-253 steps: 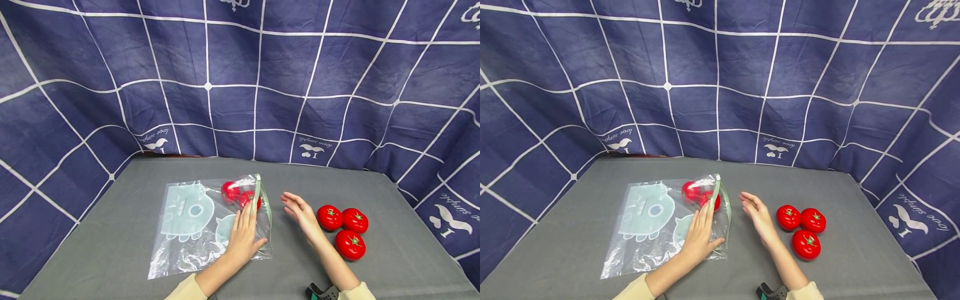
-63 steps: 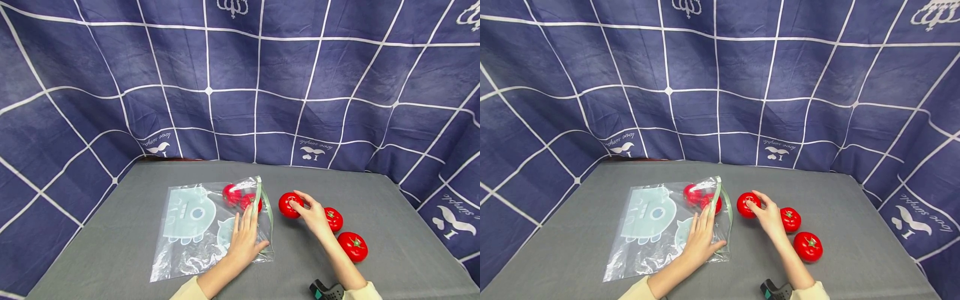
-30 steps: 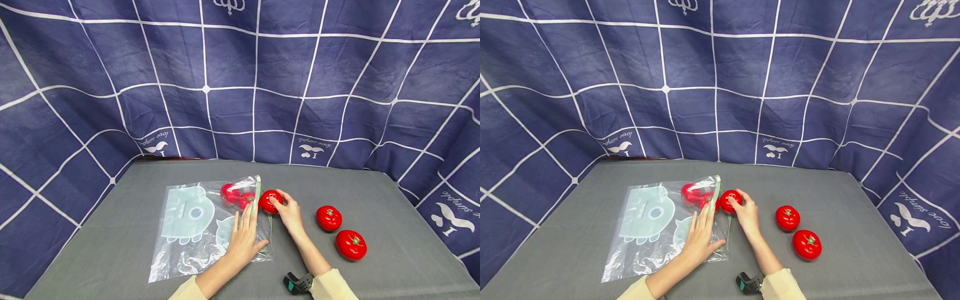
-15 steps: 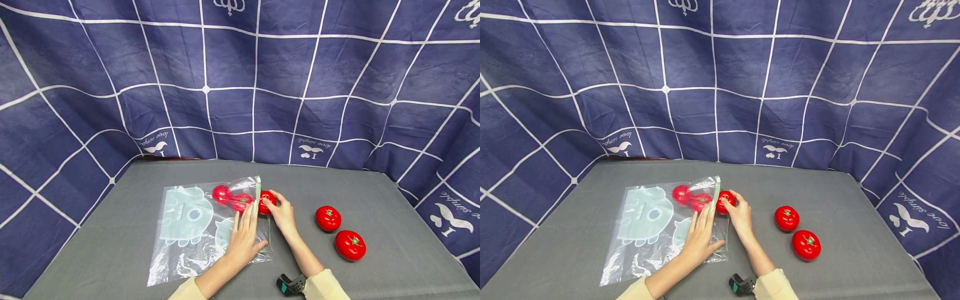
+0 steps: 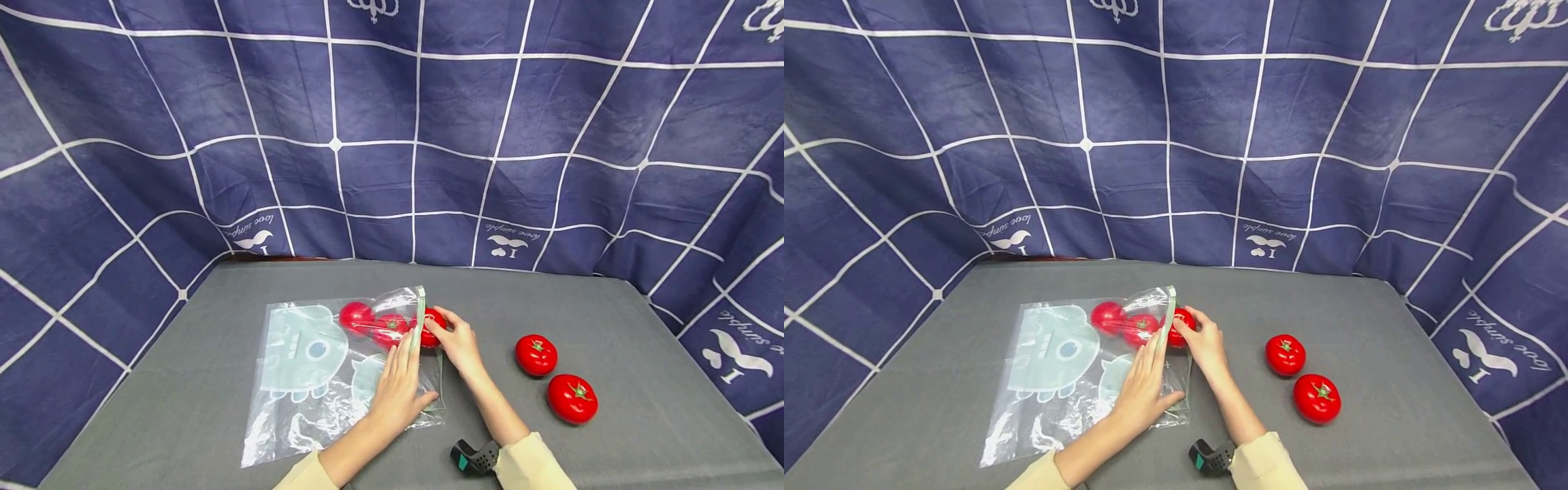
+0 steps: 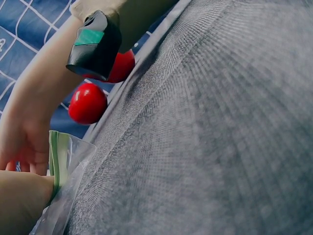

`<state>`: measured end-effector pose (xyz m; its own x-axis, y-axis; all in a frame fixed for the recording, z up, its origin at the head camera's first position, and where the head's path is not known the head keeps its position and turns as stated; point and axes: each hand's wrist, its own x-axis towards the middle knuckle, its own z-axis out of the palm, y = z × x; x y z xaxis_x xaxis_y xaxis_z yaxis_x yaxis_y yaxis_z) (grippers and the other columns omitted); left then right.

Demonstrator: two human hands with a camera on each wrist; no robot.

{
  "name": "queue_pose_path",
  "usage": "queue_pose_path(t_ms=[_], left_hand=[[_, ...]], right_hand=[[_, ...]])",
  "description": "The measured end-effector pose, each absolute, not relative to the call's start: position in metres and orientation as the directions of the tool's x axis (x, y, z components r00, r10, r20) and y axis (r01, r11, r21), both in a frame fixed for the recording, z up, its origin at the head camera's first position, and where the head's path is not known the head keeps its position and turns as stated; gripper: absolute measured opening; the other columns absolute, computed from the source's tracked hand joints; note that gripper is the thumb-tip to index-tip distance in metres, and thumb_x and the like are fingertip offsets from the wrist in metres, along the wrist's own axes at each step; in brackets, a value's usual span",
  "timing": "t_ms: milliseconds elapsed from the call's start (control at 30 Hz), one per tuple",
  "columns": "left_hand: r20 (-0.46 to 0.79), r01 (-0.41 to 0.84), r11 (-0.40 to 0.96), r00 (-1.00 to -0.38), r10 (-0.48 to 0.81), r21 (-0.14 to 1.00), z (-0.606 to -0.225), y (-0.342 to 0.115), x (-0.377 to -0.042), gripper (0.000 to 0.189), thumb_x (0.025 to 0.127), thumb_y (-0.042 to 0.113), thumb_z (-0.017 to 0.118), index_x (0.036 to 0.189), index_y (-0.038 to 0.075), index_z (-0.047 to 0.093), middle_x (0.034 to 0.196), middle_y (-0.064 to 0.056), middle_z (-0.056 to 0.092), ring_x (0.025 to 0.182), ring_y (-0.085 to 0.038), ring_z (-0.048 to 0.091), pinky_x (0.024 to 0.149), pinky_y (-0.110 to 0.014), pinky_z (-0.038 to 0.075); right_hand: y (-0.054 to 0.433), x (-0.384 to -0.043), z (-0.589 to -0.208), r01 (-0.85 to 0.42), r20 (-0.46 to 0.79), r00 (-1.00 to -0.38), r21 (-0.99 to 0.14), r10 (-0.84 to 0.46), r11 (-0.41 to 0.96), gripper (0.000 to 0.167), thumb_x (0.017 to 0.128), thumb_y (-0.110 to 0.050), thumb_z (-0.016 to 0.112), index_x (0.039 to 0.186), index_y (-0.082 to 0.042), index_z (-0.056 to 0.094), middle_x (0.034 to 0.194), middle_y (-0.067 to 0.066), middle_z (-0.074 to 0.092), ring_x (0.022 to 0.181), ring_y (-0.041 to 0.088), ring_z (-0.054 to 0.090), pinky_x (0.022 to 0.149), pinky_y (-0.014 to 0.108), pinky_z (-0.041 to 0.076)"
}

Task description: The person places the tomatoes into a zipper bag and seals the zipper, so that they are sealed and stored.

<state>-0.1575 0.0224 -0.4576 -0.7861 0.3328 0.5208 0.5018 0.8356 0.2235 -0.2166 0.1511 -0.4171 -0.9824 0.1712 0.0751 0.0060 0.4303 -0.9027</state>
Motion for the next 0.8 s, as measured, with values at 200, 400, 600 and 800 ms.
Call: queue_pose_path(t_ms=[200,400,600,800], left_hand=[[0.566,0.523,0.818,-0.760,0.320,0.239,-0.459,0.022,-0.158,0.113,0.056,0.039,0.082,0.142,0.000,0.019,0.143,-0.013,0.031,0.131,-0.020,0.030,0.106,-0.034,0.031],[0.613,0.540,0.818,-0.720,0.325,0.201,-0.462,0.021,-0.159,0.118,0.054,0.037,0.083,0.143,0.000,0.015,0.144,-0.014,0.029,0.133,-0.019,0.028,0.112,-0.028,0.022],[0.552,0.522,0.829,-0.759,0.345,0.200,-0.460,0.022,-0.158,0.109,0.059,0.040,0.079,0.141,-0.002,0.021,0.144,-0.015,0.030,0.132,-0.022,0.032,0.107,-0.035,0.031],[0.496,0.505,0.838,-0.792,0.356,0.206,-0.458,0.022,-0.157,0.105,0.063,0.041,0.077,0.140,-0.002,0.021,0.146,-0.014,0.029,0.134,-0.021,0.030,0.109,-0.034,0.030]], right_hand=[[0.145,-0.219,-0.419,0.012,0.052,-0.985,-0.929,0.163,0.369,0.043,0.082,-0.022,0.065,0.122,-0.008,0.057,0.115,0.016,0.062,0.077,0.013,0.061,0.062,0.025,0.054],[0.138,-0.219,-0.424,0.013,0.016,-0.993,-0.971,0.118,0.240,0.043,0.085,-0.018,0.060,0.125,-0.003,0.053,0.118,0.020,0.058,0.077,0.008,0.059,0.065,0.024,0.054],[0.138,-0.218,-0.430,0.098,-0.096,-0.993,-0.995,0.063,0.033,0.044,0.092,-0.020,0.049,0.131,-0.001,0.045,0.119,0.019,0.056,0.081,0.004,0.058,0.075,0.029,0.054],[0.140,-0.216,-0.431,0.129,-0.130,-0.990,-0.992,0.056,-0.015,0.044,0.092,-0.020,0.048,0.131,-0.001,0.045,0.108,0.012,0.061,0.080,0.004,0.060,0.075,0.026,0.053]])
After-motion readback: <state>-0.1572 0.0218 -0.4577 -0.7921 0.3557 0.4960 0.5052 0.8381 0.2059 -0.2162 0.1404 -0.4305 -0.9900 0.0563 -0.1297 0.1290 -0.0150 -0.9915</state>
